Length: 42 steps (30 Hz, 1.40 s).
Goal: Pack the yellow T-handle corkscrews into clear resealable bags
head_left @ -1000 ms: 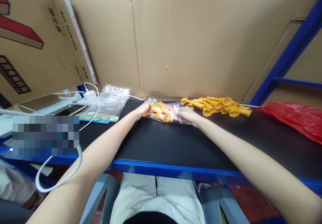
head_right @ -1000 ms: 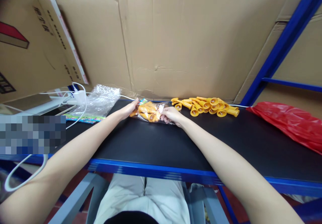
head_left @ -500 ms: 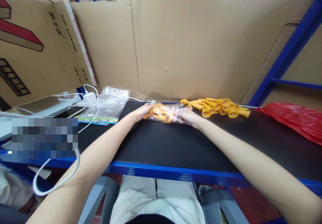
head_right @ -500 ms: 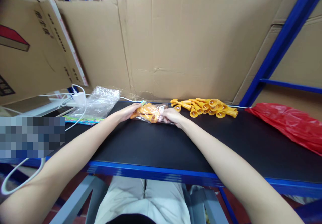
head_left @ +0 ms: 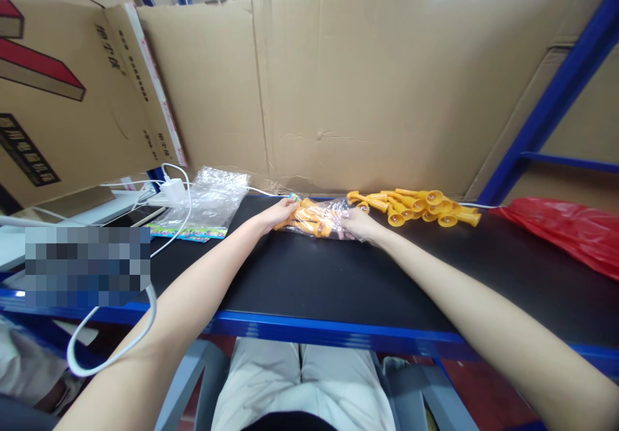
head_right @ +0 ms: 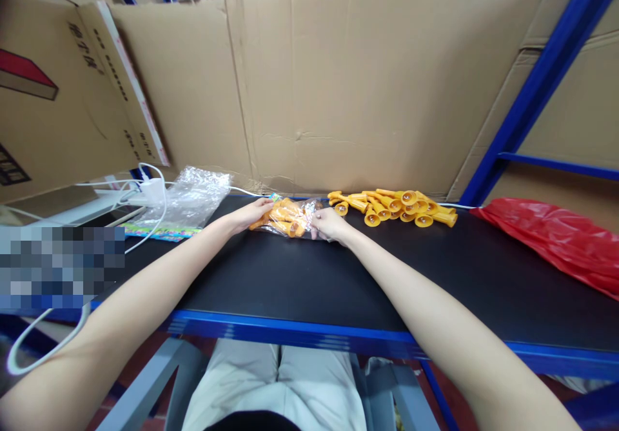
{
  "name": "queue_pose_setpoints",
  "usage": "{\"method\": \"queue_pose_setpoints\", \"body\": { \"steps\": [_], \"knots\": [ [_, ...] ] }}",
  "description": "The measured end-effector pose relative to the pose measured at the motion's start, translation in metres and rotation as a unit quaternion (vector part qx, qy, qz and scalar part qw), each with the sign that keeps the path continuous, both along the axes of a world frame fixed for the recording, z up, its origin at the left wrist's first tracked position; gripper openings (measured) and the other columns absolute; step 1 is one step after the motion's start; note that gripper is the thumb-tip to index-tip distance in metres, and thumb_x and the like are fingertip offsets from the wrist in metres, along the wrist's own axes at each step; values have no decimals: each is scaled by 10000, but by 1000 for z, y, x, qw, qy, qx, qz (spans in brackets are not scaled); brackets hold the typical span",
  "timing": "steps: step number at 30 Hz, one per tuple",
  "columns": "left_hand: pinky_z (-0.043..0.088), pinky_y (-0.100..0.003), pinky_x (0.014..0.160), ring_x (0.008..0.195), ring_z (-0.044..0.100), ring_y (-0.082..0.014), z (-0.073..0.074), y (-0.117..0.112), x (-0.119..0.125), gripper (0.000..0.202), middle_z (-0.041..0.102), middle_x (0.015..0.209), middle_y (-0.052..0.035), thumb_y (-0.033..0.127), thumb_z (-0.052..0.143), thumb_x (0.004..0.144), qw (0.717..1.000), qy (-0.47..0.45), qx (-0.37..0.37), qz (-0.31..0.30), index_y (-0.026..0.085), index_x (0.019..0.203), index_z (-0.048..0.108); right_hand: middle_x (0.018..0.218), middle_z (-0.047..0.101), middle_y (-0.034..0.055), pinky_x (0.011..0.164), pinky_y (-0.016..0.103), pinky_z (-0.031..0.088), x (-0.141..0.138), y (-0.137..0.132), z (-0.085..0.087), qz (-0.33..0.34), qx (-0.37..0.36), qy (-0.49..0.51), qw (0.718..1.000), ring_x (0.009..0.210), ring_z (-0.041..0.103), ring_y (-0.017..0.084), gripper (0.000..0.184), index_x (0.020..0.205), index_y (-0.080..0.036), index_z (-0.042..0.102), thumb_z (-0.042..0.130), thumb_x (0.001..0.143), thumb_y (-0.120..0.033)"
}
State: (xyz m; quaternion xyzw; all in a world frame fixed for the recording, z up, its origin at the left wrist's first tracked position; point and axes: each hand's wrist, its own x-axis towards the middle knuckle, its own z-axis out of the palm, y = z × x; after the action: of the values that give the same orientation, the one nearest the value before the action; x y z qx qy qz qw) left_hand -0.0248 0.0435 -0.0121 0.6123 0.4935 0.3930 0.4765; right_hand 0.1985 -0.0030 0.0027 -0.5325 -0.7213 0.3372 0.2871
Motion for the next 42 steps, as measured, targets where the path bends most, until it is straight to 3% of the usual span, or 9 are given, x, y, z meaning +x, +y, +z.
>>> {"method": "queue_pose_setpoints", "body": {
  "steps": [9, 12, 16, 20, 24, 28, 34, 39, 42],
  "knots": [
    [457, -263, 819, 957, 577, -168, 4, -8, 0, 324, 596, 1073, -109, 337, 429, 873, 1000, 4, -21, -3, 137, 1125, 466, 392, 514, -8, 313, 168, 215, 5, 5, -7, 18, -11, 11, 1000, 297, 325, 45, 257, 549, -133, 571, 420, 757, -153],
    [432, -293, 887, 1031, 548, -178, 6, -8, 1, 383, 567, 1153, -113, 296, 370, 878, 996, 74, 44, -27, 131, 1220, 422, 408, 525, -5, 323, 185, 222, 3, 4, -4, -7, 0, 5, 1000, 295, 320, 48, 232, 519, -143, 534, 441, 731, -140],
    [276, -368, 1043, 1254, 349, -205, 7, -4, -4, 437, 426, 1336, -99, 198, 318, 831, 931, 281, 231, -14, 142, 1245, 449, 424, 519, -15, 366, 192, 274, 2, 5, 2, -33, 58, 59, 996, 327, 350, 53, 209, 548, -155, 526, 486, 747, -204],
    [241, -421, 1052, 1282, 307, -223, 11, -3, -12, 472, 372, 1376, -87, 184, 317, 801, 882, 381, 274, 38, 169, 1253, 450, 525, 580, 15, 537, 223, 412, 3, 4, 10, -10, 98, 171, 980, 491, 505, 97, 326, 619, -159, 561, 425, 819, -378],
    [299, -373, 1018, 1223, 398, -227, 15, -3, -21, 495, 458, 1312, -115, 157, 372, 738, 906, 347, 232, 73, 137, 1220, 482, 753, 647, 42, 743, 284, 427, 0, -4, 11, 74, 158, 107, 979, 755, 578, 156, 372, 694, -161, 624, 493, 770, -502],
    [366, -302, 949, 1129, 496, -210, 18, 1, -29, 494, 554, 1217, -90, 149, 415, 684, 943, 271, 177, 73, 162, 1164, 533, 830, 645, 42, 809, 312, 410, -4, -4, 4, 157, 187, 30, 969, 826, 576, 178, 274, 696, -162, 621, 608, 692, -436],
    [410, -327, 856, 938, 587, -240, 25, 3, -34, 347, 678, 916, -90, 258, 440, 736, 935, 287, 172, 117, 150, 1016, 616, 849, 633, 47, 817, 324, 389, 7, 8, -1, 3, 230, -88, 969, 862, 559, 185, 159, 696, -170, 609, 560, 750, -312],
    [305, -280, 986, 1167, 466, -220, 18, 1, -28, 377, 538, 1249, -90, 320, 439, 801, 939, 287, 179, 58, 153, 1109, 577, 912, 615, 61, 812, 386, 354, 17, 15, -3, -103, 265, -219, 933, 920, 534, 223, 183, 726, -182, 614, 532, 784, -335],
    [322, -277, 968, 1135, 493, -225, 17, -2, -24, 329, 575, 1201, -79, 334, 436, 821, 936, 300, 181, 24, 169, 1046, 611, 918, 609, 69, 818, 406, 341, 16, 15, -3, -113, 259, -258, 924, 926, 528, 234, 209, 731, -179, 605, 514, 797, -355]
  ]
}}
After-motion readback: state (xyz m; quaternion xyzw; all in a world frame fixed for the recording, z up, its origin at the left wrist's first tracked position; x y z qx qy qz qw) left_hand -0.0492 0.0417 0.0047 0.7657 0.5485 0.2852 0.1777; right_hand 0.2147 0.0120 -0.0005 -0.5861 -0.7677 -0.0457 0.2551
